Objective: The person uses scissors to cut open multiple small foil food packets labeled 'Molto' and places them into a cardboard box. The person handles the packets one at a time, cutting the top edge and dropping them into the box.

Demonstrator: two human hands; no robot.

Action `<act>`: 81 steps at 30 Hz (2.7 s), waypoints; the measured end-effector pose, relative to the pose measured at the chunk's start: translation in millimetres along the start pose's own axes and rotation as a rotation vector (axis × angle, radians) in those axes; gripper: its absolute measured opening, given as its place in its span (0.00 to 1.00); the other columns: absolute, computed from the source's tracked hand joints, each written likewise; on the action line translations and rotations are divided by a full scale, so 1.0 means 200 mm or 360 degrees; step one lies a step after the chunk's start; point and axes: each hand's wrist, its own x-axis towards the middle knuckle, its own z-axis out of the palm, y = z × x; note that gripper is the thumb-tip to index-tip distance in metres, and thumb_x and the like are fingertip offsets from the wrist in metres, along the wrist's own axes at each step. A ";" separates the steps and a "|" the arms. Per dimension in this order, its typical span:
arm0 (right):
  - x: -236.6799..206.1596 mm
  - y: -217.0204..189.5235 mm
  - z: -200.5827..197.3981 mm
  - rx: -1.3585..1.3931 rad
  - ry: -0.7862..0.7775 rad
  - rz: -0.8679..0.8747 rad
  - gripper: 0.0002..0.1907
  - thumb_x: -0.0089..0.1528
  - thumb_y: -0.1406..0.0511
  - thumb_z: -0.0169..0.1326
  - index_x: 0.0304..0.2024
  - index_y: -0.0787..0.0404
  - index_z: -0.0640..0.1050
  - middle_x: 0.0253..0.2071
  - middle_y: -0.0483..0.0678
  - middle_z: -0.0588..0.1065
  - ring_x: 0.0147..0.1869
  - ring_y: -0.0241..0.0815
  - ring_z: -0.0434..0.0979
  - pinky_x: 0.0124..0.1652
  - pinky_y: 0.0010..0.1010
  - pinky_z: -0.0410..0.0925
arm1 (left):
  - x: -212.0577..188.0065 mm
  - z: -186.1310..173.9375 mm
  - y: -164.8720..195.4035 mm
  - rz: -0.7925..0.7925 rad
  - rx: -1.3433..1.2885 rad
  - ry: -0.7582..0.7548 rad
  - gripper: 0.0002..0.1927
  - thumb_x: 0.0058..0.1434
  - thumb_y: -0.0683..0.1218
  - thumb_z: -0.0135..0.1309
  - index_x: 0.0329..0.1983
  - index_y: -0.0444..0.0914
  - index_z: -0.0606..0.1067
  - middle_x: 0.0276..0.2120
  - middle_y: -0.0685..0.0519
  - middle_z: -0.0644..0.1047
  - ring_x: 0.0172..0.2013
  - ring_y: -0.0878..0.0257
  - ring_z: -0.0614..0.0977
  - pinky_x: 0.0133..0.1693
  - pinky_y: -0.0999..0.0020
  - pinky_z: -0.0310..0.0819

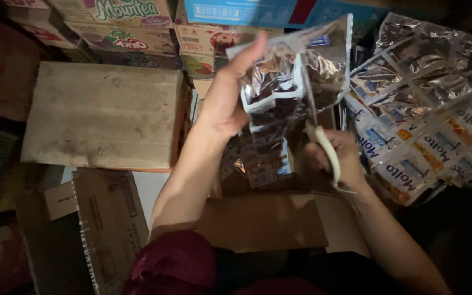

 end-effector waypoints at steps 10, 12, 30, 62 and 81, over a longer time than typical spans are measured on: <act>-0.02 0.00 0.06 0.0300 -0.0238 0.0206 0.22 0.63 0.53 0.61 0.31 0.66 0.77 0.21 0.46 0.72 0.23 0.34 0.69 0.23 0.25 0.61 | -0.17 0.01 0.03 0.0943 0.1124 -0.0109 0.14 0.70 0.40 0.61 0.56 0.32 0.74 0.44 0.53 0.81 0.45 0.66 0.81 0.52 0.70 0.78; -0.02 -0.02 0.06 0.0179 -0.0199 0.0218 0.24 0.61 0.50 0.61 0.33 0.66 0.77 0.20 0.46 0.72 0.22 0.33 0.68 0.23 0.24 0.59 | -0.18 0.03 0.04 0.0888 0.1299 -0.0057 0.09 0.71 0.40 0.62 0.51 0.32 0.77 0.36 0.53 0.80 0.38 0.67 0.81 0.46 0.69 0.78; -0.03 -0.12 0.05 0.0239 -0.0121 0.0026 0.27 0.66 0.48 0.61 0.25 0.60 0.70 0.20 0.43 0.68 0.21 0.31 0.63 0.23 0.23 0.56 | -0.19 0.13 0.00 0.0977 0.1398 -0.0344 0.15 0.69 0.38 0.59 0.57 0.32 0.74 0.46 0.49 0.83 0.47 0.63 0.84 0.52 0.68 0.79; -0.01 0.08 0.08 0.0478 -0.0181 0.0391 0.15 0.62 0.62 0.64 0.27 0.59 0.72 0.19 0.39 0.65 0.19 0.28 0.61 0.19 0.21 0.54 | -0.08 -0.09 0.06 0.0518 0.0451 -0.0012 0.27 0.56 0.43 0.70 0.57 0.34 0.74 0.46 0.47 0.80 0.48 0.56 0.82 0.55 0.57 0.79; -0.04 -0.01 0.14 0.0135 -0.0276 0.0132 0.26 0.62 0.47 0.63 0.28 0.62 0.74 0.23 0.41 0.70 0.24 0.29 0.66 0.24 0.21 0.58 | -0.21 -0.03 0.10 0.0853 0.0988 -0.0185 0.14 0.69 0.32 0.61 0.56 0.30 0.73 0.41 0.53 0.79 0.42 0.67 0.80 0.45 0.71 0.78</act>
